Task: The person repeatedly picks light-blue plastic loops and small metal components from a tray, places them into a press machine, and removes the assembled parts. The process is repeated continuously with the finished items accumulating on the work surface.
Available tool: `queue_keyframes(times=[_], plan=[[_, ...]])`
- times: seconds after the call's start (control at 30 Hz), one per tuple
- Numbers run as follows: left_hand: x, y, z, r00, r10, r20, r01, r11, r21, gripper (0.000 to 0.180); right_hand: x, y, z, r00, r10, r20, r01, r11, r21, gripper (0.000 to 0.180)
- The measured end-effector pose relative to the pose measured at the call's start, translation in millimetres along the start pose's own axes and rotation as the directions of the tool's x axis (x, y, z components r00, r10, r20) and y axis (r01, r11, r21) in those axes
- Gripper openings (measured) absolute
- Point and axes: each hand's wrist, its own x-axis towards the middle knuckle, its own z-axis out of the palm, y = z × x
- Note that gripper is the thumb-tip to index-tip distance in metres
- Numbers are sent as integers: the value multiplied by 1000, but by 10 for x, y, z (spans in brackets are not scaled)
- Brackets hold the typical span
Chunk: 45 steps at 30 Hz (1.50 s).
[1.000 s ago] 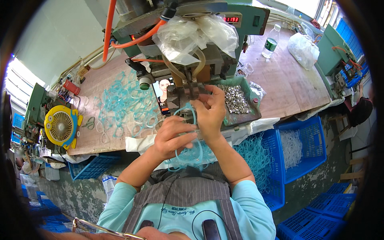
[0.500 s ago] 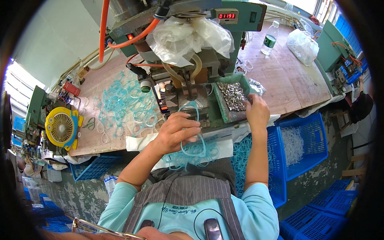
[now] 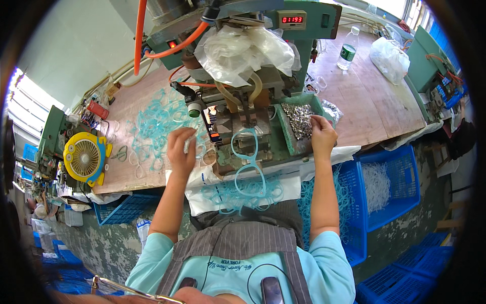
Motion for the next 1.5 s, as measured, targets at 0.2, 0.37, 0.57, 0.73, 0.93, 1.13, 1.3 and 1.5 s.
queue_keyframes(times=[0.2,0.37,0.57,0.73,0.93,1.13,1.3,1.5], plan=[[-335,-719,96,892,-218,396,67,930,360,26,-39,-3,23,997,-58,-57,55,997,-46,10],[-323,-898,149,912,-199,358,57,927,371,19,-54,22,16,998,-56,-31,52,989,-138,11],[-9,-948,-132,965,-210,-156,241,947,211,5,-52,40,38,997,-68,-24,65,993,-97,9],[154,-706,-358,908,-416,-57,293,530,795,11,-71,-80,76,955,-298,0,291,935,-203,14],[207,-94,-206,873,-387,-296,435,893,116,9,-202,-618,60,965,-241,105,233,969,82,20],[222,709,92,926,378,16,-369,911,-184,34,-491,-1199,72,969,-165,183,80,913,400,31],[241,870,192,888,440,133,-381,866,-325,42,-567,-1384,134,962,-213,170,160,946,284,38],[163,914,152,867,480,137,-412,843,-345,34,-583,-1592,255,983,-49,177,-57,835,548,41]])
